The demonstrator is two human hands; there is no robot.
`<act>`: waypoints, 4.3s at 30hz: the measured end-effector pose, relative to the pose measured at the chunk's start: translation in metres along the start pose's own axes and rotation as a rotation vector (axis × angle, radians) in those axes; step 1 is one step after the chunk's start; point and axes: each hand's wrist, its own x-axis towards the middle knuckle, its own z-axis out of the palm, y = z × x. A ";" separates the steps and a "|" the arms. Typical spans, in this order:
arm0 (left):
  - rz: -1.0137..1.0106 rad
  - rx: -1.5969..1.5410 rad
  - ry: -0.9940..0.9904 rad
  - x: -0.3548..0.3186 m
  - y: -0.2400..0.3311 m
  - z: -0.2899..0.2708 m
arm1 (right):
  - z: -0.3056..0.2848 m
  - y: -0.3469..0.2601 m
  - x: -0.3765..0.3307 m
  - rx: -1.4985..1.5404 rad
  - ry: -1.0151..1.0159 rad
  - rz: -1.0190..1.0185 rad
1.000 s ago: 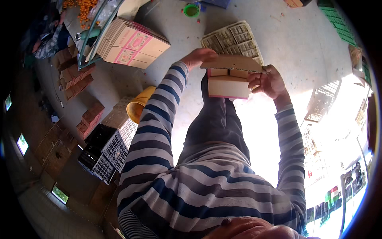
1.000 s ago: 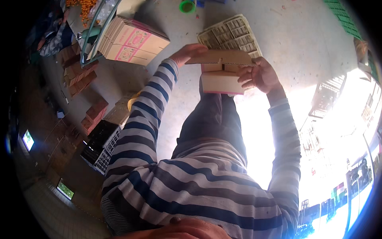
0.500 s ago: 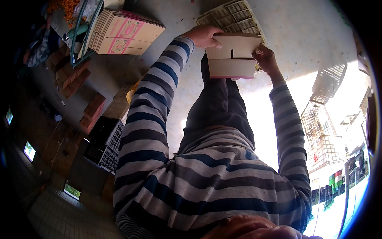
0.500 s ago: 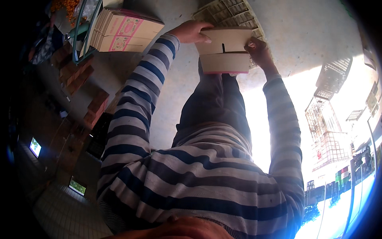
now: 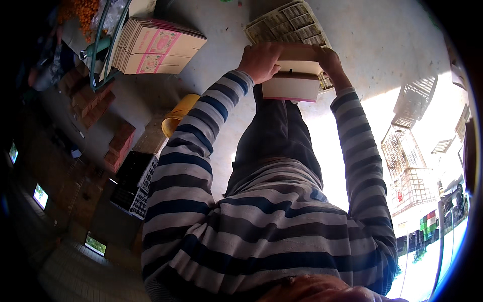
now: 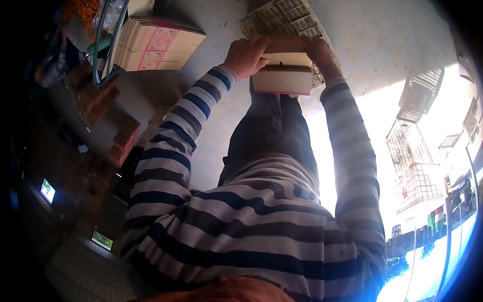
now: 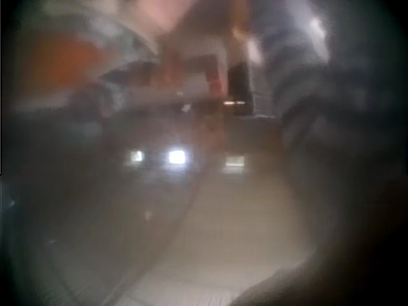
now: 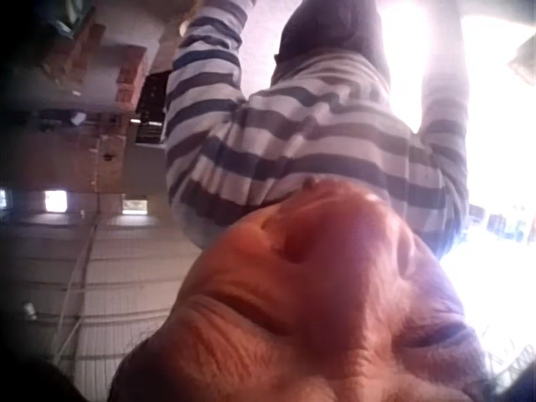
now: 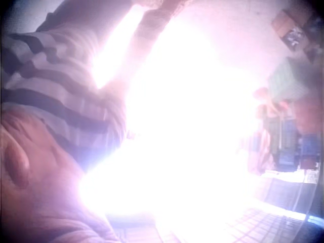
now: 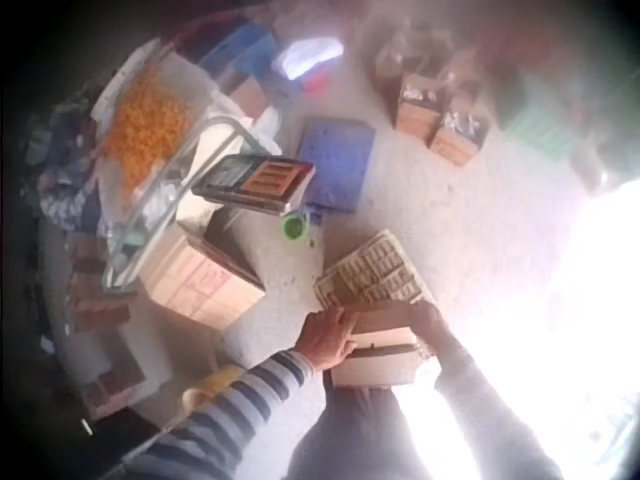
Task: The person assembles flat cardboard boxes by folding and tucking flaps into slots. They repeatedly pick up flat sheets, fold them into box shapes, and place the finished boxes into a plastic crate. The process is continuous and repetitive throughout the clip.
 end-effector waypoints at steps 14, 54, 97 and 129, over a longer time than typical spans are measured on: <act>-0.172 -0.375 0.465 -0.019 0.002 0.118 | 0.088 0.101 -0.019 -0.182 0.336 -0.398; -0.525 -0.237 0.296 0.113 0.056 0.235 | 0.066 0.124 -0.027 -0.108 0.322 -0.065; -0.882 -0.529 0.366 -0.226 -0.437 0.016 | -0.040 -0.110 -0.078 0.752 0.070 0.106; -0.625 -1.327 0.396 -0.411 -0.424 -0.127 | 0.174 -0.166 -0.132 -0.252 -0.010 -0.346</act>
